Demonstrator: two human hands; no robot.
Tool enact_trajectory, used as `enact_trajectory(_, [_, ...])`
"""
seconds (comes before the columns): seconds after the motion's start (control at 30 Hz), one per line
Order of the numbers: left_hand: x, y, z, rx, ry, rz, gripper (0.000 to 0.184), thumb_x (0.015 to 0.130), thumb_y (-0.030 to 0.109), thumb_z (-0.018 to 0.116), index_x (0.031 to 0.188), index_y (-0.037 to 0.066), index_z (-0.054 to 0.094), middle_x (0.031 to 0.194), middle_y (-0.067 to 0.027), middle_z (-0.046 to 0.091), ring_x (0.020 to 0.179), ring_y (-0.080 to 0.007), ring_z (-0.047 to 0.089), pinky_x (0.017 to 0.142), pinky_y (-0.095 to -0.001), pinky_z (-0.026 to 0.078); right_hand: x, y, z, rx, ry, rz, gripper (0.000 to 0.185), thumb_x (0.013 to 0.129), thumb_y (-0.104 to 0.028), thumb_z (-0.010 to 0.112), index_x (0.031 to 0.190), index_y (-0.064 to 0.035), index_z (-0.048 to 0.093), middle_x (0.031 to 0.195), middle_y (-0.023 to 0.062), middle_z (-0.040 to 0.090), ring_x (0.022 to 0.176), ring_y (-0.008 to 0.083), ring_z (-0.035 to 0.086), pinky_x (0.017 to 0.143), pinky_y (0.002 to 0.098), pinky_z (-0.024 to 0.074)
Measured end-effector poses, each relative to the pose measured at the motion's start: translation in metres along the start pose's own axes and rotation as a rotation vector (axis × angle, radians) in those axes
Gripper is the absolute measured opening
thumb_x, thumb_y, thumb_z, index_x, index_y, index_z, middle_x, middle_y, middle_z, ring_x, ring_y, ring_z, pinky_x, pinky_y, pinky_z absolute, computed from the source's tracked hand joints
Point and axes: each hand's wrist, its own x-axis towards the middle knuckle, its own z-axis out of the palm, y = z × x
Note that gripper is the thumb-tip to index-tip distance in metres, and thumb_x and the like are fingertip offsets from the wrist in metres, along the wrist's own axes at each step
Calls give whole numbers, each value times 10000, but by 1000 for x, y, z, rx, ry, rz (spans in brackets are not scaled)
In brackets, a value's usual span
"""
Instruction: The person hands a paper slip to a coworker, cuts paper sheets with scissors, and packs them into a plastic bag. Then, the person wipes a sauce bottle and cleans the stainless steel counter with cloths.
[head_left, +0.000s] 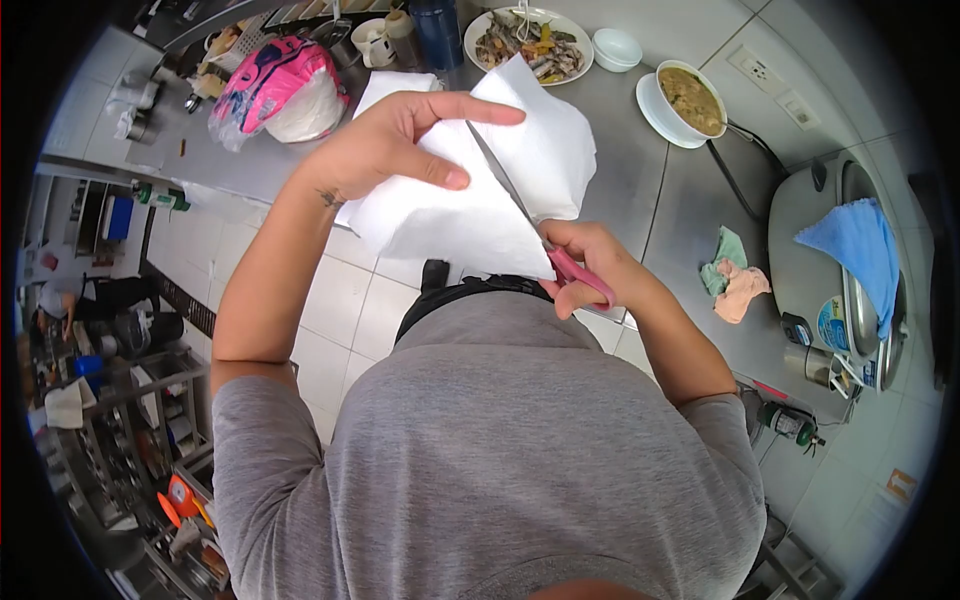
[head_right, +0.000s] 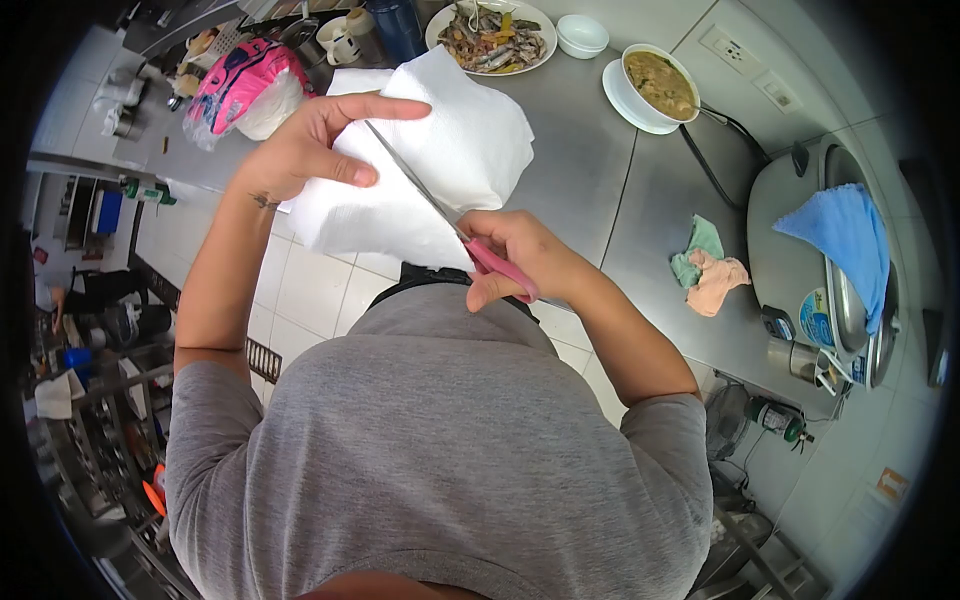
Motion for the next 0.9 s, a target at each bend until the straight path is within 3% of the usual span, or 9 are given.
enact_trajectory(0.17, [-4,-11,-40,-80,-81,80,614,686,-72,720,1273,50,583,1223,-22,606,1069,-115,576,947,-236,453,29,-22,16,-42,10,90,741,518,-538,845,964,-19,563,654,-39,516,589,59,473,530,216,370])
enact_trajectory(0.37, [-10,-18,-94,108,-178,124,669,635,-82,755,1271,7,567,1275,-64,572,1096,-139,571,932,-267,484,77,-48,49,-79,178,192,712,546,-504,859,992,-25,578,643,-47,511,582,54,464,523,219,361])
enact_trajectory(0.43, [-14,-18,-109,-6,-197,107,642,654,-63,760,1263,35,583,1201,-46,606,1034,-116,583,891,-243,493,89,-49,57,-102,209,284,727,552,-501,861,1024,-22,585,646,-46,511,589,51,464,525,221,361])
enact_trajectory(0.57, [-19,-28,-130,-190,-264,52,631,660,-59,762,1259,48,591,1134,-37,638,974,-104,601,846,-227,507,105,-46,84,-29,296,227,699,560,-489,861,996,-9,599,631,-51,497,563,46,444,501,217,340])
enact_trajectory(0.67, [-20,-36,-134,-221,-337,-67,712,581,-23,808,1257,23,587,1282,-82,583,1140,-140,550,941,-260,466,119,-48,103,60,343,105,700,550,-505,861,973,-10,604,632,-49,494,567,46,444,500,215,337])
enact_trajectory(0.83, [-20,-45,-146,-225,-388,-21,729,576,-20,807,1266,17,577,1295,-85,575,1156,-161,546,1000,-285,420,128,-46,113,-78,404,300,707,549,-505,868,981,-12,603,648,-41,496,602,55,464,527,219,359])
enact_trajectory(0.9, [-20,-47,-151,-204,-416,6,727,580,-18,804,1269,16,574,1307,-87,567,1162,-166,544,1013,-291,409,139,-46,121,-8,449,160,622,584,-448,873,940,-15,605,631,-45,490,586,53,460,522,218,359])
